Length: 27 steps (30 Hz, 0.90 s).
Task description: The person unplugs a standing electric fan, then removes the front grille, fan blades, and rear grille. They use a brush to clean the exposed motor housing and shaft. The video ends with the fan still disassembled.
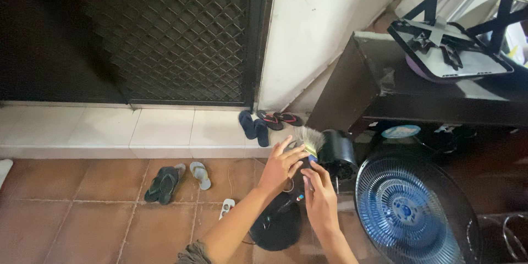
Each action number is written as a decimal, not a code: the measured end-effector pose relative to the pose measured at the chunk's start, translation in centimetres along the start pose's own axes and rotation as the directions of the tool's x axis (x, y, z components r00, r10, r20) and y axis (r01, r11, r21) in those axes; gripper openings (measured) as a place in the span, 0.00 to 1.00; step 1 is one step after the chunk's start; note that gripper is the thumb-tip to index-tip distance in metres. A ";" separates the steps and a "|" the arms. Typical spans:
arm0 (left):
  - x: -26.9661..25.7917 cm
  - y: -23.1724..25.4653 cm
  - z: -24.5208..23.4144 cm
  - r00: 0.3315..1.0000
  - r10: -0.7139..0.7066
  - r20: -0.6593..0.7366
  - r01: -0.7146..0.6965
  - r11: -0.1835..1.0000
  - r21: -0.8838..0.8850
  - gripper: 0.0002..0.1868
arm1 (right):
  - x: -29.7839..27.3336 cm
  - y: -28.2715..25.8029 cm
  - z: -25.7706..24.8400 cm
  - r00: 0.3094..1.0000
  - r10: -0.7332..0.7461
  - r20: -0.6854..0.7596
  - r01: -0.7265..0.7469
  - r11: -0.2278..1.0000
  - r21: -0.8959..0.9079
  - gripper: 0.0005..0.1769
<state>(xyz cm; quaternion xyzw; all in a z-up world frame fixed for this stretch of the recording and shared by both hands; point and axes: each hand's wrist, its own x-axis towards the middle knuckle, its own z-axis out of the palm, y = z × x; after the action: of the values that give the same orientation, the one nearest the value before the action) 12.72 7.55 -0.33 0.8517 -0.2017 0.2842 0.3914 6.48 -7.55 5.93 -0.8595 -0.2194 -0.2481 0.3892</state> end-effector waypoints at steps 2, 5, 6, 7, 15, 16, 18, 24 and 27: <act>-0.7 -0.3 0.0 0.999 -0.016 0.030 0.017 0.999 -0.033 0.16 | -0.8 -0.2 0.6 0.979 0.194 0.069 -0.194 0.981 0.005 0.11; -1.8 -0.1 -0.1 0.995 -0.039 0.096 0.042 0.999 -0.029 0.15 | -1.8 -0.5 1.2 0.968 0.240 0.073 -0.239 0.971 -0.018 0.10; -1.9 0.0 -0.3 0.992 -0.045 0.119 0.047 0.999 -0.017 0.14 | -2.0 -0.5 1.3 0.975 0.213 0.057 -0.212 0.977 -0.028 0.10; -1.8 0.1 -0.5 0.994 -0.028 0.101 0.031 0.999 -0.029 0.15 | -2.2 -0.5 1.2 0.978 0.204 0.049 -0.203 0.979 -0.018 0.10; -1.8 2.2 -2.9 0.999 0.043 0.030 -0.041 0.996 -0.085 0.23 | -3.6 -1.5 1.1 0.997 0.013 -0.073 -0.016 0.998 -0.053 0.12; -2.0 2.3 -2.9 0.998 0.032 0.048 -0.028 0.996 -0.089 0.22 | -3.9 -1.6 1.1 0.996 0.056 -0.071 -0.058 0.998 -0.032 0.12; -2.5 2.3 -2.7 0.996 0.011 0.083 -0.003 0.995 -0.097 0.21 | -4.5 -1.7 1.3 0.988 0.141 -0.065 -0.141 0.990 0.009 0.11; -5.1 2.5 -1.7 0.978 -0.015 0.206 0.033 0.996 -0.088 0.24 | -6.8 -1.4 1.4 0.943 0.333 -0.014 -0.334 0.941 -0.063 0.12; -5.9 2.7 -1.5 0.980 0.003 0.197 0.020 0.993 -0.113 0.24 | -7.8 -0.9 1.1 0.991 0.113 -0.076 -0.119 0.990 -0.076 0.12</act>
<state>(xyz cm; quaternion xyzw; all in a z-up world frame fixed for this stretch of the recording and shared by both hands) 6.22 7.75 -1.85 0.8527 -0.2517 0.1848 0.4189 0.15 -7.61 1.15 -0.8764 -0.1449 -0.2644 0.3756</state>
